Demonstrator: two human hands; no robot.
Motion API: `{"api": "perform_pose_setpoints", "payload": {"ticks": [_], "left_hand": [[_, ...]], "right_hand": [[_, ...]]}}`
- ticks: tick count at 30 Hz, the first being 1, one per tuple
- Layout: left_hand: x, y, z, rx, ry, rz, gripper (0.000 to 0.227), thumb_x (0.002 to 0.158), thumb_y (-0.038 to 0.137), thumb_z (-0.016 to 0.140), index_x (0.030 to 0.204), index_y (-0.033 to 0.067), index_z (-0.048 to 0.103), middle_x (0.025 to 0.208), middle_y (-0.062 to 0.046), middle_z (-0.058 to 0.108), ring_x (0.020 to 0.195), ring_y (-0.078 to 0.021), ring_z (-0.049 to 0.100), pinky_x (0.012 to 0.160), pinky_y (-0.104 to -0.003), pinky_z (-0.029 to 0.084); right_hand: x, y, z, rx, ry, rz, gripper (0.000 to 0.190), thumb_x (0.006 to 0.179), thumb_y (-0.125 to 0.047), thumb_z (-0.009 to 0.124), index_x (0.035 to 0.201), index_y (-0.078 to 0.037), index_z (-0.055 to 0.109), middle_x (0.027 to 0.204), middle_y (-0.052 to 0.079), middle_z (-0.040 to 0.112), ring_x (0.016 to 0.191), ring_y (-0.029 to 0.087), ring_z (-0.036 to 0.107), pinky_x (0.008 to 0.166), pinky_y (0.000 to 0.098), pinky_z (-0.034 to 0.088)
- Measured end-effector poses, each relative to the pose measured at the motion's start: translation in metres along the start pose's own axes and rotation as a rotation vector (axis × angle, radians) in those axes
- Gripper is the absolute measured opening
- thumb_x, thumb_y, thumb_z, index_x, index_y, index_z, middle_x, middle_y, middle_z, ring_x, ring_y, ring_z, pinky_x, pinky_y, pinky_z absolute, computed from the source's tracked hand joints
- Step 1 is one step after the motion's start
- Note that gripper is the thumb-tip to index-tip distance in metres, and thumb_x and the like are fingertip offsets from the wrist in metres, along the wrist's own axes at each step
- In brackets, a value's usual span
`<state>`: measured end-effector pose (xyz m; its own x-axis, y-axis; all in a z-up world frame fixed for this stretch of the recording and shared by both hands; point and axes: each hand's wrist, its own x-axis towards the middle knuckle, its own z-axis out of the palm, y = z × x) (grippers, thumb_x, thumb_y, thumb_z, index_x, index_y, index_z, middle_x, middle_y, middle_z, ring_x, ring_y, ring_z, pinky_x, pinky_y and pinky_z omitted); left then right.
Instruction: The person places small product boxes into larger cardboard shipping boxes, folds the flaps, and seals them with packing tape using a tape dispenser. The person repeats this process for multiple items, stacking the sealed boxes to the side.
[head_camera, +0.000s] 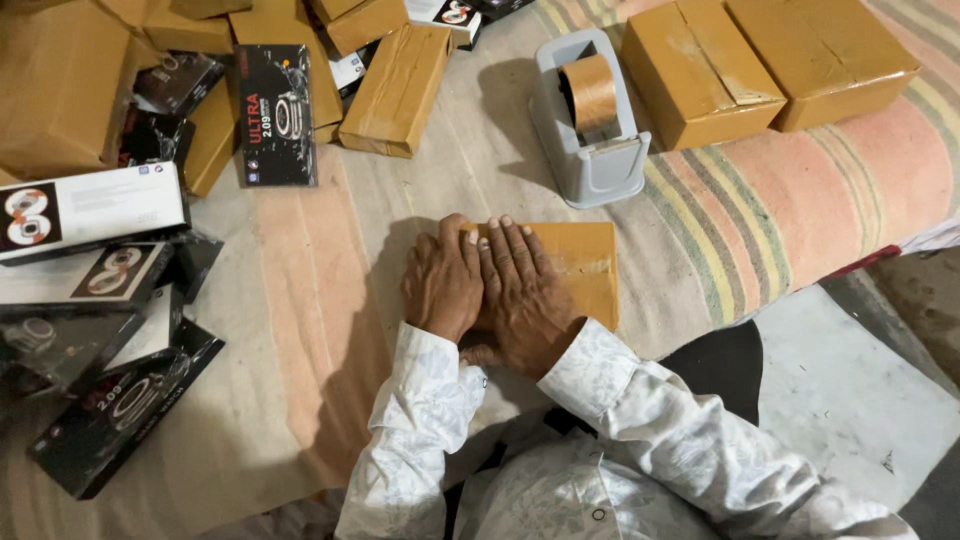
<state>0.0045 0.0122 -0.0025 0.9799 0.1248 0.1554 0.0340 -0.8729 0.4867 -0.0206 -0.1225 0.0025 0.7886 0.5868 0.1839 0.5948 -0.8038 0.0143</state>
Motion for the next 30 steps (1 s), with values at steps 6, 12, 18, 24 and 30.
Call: {"api": "perform_pose_setpoints", "payload": {"ticks": [6,12,18,24,30], "left_hand": [[0.001,0.003,-0.004,0.011,-0.078,-0.022,0.034,0.105,0.036,0.045,0.134,0.0172,0.05,0.125,-0.021,0.057,0.115,-0.0412,0.056,0.094,-0.056,0.047],[-0.016,0.003,-0.019,0.187,0.002,0.616,0.084,0.08,0.063,0.066,0.15,0.0233,0.041,0.159,-0.017,0.034,0.145,-0.0406,0.028,0.112,-0.067,0.027],[-0.02,-0.011,-0.032,0.19,-0.184,0.718,0.12,0.051,0.059,0.091,0.153,0.0175,0.045,0.163,-0.018,0.031,0.152,-0.0377,0.023,0.112,-0.058,0.033],[-0.003,-0.022,-0.054,-0.103,0.031,0.791,0.077,0.065,0.042,0.093,0.128,0.008,0.063,0.13,-0.017,0.066,0.123,-0.0325,0.062,0.102,-0.043,0.054],[0.007,-0.035,-0.066,-0.43,-0.018,0.26,0.048,0.082,0.042,0.083,0.111,0.006,0.07,0.109,-0.012,0.076,0.102,-0.0251,0.077,0.089,-0.036,0.062]], "right_hand": [[-0.011,0.036,-0.011,-0.004,-0.006,0.089,0.145,0.057,-0.094,0.052,0.153,0.011,0.026,0.159,0.037,0.024,0.15,0.048,0.018,0.117,0.0527,0.013],[-0.047,0.05,-0.016,0.024,0.123,0.162,0.132,0.06,-0.072,0.075,0.145,0.019,0.031,0.152,0.042,0.03,0.146,0.052,0.027,0.121,0.0571,0.021],[-0.073,0.054,-0.004,-0.133,0.204,0.06,0.106,0.067,-0.043,0.083,0.146,0.013,0.039,0.153,0.036,0.037,0.145,0.05,0.037,0.117,0.0552,0.036],[-0.065,0.097,-0.022,0.24,0.344,-0.062,0.078,0.07,-0.025,0.081,0.139,0.002,0.053,0.138,0.023,0.06,0.129,0.04,0.061,0.1,0.042,0.056],[-0.045,0.097,-0.041,0.979,0.253,0.365,0.065,0.084,-0.035,0.076,0.133,0.001,0.053,0.11,0.019,0.073,0.098,0.034,0.073,0.083,0.0403,0.057]]}}
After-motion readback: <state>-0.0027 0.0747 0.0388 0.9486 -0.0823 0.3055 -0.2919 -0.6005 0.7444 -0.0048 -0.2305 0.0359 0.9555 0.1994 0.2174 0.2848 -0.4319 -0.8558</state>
